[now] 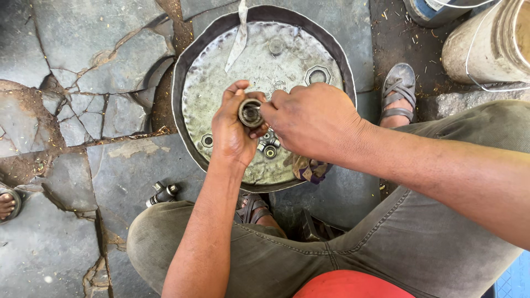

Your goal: The person sits on the ground and uses a thin metal tool to clean the inside of a cylindrical mechanical part. They hold the part in one hand and scrape the interior with the tool, occasionally wiping the tool on a cloth. Other small mechanical parts are visible in a metal tray nearby.

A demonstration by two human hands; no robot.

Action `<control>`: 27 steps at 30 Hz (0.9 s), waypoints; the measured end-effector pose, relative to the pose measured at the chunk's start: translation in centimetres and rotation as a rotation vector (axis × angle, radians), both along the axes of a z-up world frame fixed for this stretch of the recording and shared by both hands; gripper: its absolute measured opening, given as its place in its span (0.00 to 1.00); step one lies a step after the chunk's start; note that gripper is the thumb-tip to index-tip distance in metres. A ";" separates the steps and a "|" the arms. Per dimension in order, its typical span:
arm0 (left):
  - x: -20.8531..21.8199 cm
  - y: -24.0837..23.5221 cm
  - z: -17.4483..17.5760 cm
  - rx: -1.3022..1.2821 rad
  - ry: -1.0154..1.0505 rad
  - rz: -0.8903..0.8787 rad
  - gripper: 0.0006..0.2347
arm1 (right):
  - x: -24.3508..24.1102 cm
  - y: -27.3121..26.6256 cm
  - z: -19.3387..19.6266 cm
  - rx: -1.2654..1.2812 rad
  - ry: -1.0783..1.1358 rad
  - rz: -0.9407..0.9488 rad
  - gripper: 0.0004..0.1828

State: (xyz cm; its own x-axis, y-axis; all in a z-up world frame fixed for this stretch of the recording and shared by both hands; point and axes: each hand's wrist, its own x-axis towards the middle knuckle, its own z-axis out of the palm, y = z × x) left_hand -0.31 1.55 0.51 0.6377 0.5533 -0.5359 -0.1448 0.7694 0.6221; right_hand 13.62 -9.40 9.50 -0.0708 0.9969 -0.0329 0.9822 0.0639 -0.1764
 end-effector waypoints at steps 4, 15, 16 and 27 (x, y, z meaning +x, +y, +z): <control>-0.3 0.2 0.5 0.033 -0.026 0.058 0.09 | -0.5 0.2 -0.2 -0.010 -0.017 -0.008 0.11; -0.3 0.1 1.2 0.158 -0.079 0.032 0.10 | 0.8 0.7 0.4 0.084 0.227 -0.130 0.09; -0.3 0.1 1.4 0.132 -0.073 0.023 0.11 | 0.8 0.8 0.4 0.056 0.245 -0.139 0.09; -0.5 0.4 1.5 0.132 -0.166 -0.065 0.12 | 4.7 1.1 0.8 -0.043 0.275 0.025 0.15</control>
State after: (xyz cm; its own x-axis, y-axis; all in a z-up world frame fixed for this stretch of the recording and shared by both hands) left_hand -0.80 1.92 2.04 0.7476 0.5667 -0.3463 -0.2062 0.6937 0.6901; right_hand 18.36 -8.30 10.33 -0.1078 0.9928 -0.0516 0.8951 0.0743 -0.4397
